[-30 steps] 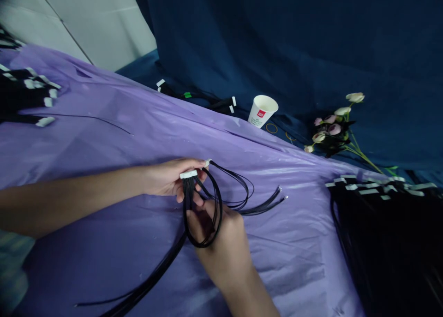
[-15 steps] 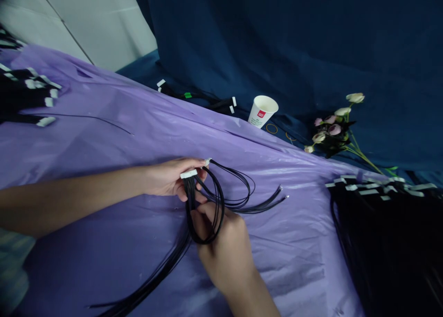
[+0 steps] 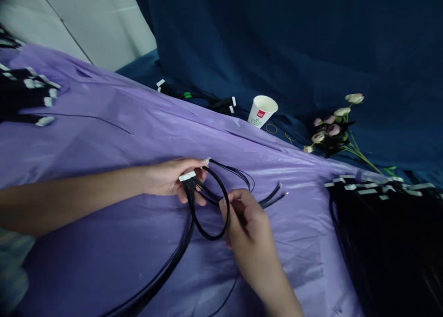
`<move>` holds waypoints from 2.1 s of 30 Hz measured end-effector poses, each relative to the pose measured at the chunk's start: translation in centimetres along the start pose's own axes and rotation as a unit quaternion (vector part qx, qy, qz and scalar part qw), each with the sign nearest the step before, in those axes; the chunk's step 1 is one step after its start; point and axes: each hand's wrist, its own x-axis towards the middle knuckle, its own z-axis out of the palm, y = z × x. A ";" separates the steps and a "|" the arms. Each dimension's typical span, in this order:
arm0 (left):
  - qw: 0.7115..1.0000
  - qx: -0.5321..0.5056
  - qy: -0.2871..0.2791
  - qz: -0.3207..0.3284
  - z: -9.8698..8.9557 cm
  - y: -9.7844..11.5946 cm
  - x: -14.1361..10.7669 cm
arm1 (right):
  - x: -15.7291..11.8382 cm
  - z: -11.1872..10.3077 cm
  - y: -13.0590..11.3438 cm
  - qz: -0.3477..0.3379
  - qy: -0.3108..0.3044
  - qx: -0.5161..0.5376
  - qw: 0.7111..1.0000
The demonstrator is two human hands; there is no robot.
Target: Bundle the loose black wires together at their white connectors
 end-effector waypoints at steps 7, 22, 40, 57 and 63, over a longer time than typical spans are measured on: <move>1.000 0.026 -0.016 0.009 0.0 -0.1 0.1 | 0.6 -3.4 -1.4 0.057 0.106 0.280 0.952; 0.995 0.099 -0.027 0.008 0.4 0.0 -0.4 | 0.5 -2.7 -1.0 -0.160 0.232 0.250 0.926; 0.991 0.127 -0.028 0.020 1.0 0.0 -0.9 | 0.0 -1.1 -0.3 -0.159 0.147 -0.126 0.968; 0.991 0.121 -0.052 0.037 -0.3 -1.1 0.2 | 0.2 -1.5 0.1 -0.147 0.143 -0.104 0.973; 0.990 0.120 -0.055 0.040 -0.4 -1.1 0.2 | 0.2 -1.5 0.2 -0.134 0.146 -0.079 0.977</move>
